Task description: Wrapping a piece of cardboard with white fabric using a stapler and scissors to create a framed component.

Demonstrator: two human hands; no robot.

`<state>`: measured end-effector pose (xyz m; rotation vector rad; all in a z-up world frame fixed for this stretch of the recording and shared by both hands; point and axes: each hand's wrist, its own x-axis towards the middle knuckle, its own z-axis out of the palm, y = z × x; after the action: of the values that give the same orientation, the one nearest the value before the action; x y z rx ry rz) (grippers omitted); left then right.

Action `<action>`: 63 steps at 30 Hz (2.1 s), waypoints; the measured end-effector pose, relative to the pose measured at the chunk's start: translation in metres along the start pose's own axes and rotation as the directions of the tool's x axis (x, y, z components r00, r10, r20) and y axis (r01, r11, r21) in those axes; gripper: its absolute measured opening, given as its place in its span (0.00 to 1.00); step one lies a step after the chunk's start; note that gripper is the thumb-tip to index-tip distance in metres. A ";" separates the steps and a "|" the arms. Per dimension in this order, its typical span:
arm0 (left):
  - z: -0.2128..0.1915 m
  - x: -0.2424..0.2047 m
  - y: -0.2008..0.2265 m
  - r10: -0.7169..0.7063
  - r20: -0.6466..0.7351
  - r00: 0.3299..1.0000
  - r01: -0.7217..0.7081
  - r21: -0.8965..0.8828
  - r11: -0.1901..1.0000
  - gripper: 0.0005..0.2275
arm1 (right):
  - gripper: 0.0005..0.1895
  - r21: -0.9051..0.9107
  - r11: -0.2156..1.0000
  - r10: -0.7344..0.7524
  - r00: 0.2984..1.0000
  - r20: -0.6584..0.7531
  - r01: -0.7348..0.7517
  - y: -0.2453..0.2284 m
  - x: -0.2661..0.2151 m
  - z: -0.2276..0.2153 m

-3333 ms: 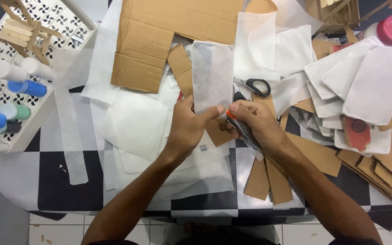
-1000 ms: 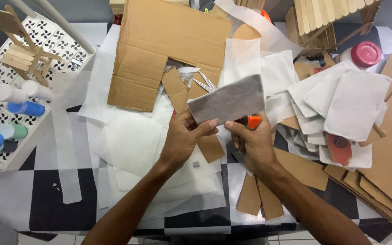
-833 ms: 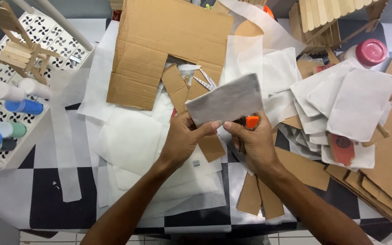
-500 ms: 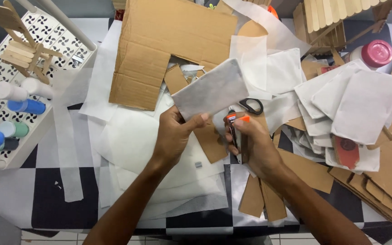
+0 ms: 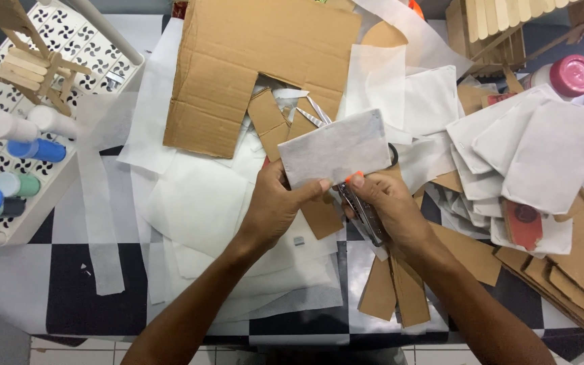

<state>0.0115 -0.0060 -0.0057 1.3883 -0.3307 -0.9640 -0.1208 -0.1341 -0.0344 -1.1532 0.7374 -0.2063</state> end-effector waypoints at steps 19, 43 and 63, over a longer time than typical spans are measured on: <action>-0.001 0.000 0.007 -0.076 0.032 0.997 0.074 0.062 0.995 0.11 | 0.22 -0.034 0.999 -0.026 0.997 -0.070 0.023 0.017 0.009 -0.001; -0.001 0.000 -0.005 -0.091 0.063 0.994 0.085 0.101 0.991 0.12 | 0.22 -0.028 1.000 0.002 0.996 -0.084 -0.004 0.014 0.007 0.003; 0.002 -0.004 0.006 -0.126 0.066 0.990 0.118 0.115 0.986 0.12 | 0.23 -0.046 0.999 0.004 0.995 -0.099 -0.009 -0.005 -0.004 0.014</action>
<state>0.0102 -0.0052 0.0020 1.4899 -0.3618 -1.1138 -0.1141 -0.1232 -0.0256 -1.1913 0.8370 -0.2433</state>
